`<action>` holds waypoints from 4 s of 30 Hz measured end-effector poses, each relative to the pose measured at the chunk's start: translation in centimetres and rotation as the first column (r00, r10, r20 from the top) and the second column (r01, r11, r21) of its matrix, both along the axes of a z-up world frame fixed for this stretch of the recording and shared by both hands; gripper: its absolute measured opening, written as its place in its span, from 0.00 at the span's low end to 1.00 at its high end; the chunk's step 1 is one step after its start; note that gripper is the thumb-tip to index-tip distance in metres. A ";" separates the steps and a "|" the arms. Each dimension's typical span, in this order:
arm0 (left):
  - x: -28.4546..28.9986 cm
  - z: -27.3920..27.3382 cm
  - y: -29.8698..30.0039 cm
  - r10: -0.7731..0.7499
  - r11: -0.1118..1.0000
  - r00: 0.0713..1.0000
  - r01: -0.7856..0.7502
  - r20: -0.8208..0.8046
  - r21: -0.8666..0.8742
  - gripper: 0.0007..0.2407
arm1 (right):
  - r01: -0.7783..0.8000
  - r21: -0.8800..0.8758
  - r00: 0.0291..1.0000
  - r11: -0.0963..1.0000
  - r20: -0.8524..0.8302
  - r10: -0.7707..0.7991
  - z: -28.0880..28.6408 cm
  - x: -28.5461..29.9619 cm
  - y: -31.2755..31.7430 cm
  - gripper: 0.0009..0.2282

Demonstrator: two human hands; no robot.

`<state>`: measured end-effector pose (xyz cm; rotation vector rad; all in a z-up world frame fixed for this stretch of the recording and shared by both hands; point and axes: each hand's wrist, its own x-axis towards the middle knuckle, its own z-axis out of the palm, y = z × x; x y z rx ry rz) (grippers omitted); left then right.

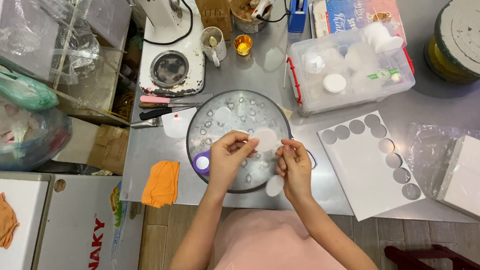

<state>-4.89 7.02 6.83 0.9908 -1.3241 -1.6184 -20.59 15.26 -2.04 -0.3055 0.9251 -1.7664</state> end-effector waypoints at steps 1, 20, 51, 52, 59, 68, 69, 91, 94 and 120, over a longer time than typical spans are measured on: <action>-0.1 -0.3 -0.3 -0.001 1.000 1.000 0.001 0.000 0.003 0.06 | 0.001 0.003 1.000 1.000 0.000 -0.001 -0.4 -0.3 -0.6 0.05; 0.8 -4.6 -0.4 -0.015 0.984 0.985 0.044 0.169 -0.173 0.05 | -0.245 0.104 0.919 0.964 -0.292 0.265 -1.2 -2.1 -1.8 0.08; -5.6 5.5 -0.3 -0.460 0.638 0.809 0.588 0.367 -0.498 0.14 | -0.465 0.053 0.872 0.884 -0.145 0.468 2.6 -9.0 1.9 0.20; -6.2 5.7 -0.3 -0.464 0.632 0.806 0.592 0.367 -0.501 0.14 | -0.459 0.051 0.875 0.887 -0.148 0.461 3.1 -9.6 1.9 0.20; -10.9 4.8 -0.9 -0.471 0.594 0.797 0.603 0.379 -0.532 0.13 | -0.431 -0.001 0.885 0.902 -0.197 0.423 0.0 -14.2 3.1 0.21; -21.3 0.1 -11.7 -0.216 0.454 0.741 0.652 0.635 -0.607 0.14 | -0.165 0.121 0.955 0.979 -0.228 0.189 -0.7 -21.4 4.5 0.09; -22.8 -0.8 -12.9 -0.160 0.440 0.714 0.669 0.681 -0.598 0.14 | -0.116 0.165 0.954 0.979 -0.255 0.156 -1.4 -22.2 4.8 0.08; -28.6 -10.6 -10.8 0.388 0.401 0.506 0.660 0.771 -0.635 0.13 | -0.346 0.349 0.872 0.871 -0.222 0.436 -6.2 -24.8 5.2 0.10; -25.7 -8.9 -7.5 0.467 0.409 0.562 0.547 0.682 -0.731 0.15 | -0.457 0.367 0.799 0.810 -0.232 0.556 -6.6 -24.0 4.2 0.10; 12.9 -17.6 42.2 0.639 0.766 0.478 -0.319 0.603 -0.558 0.10 | -0.848 0.483 0.196 0.216 -0.093 0.976 -16.8 6.0 16.9 0.07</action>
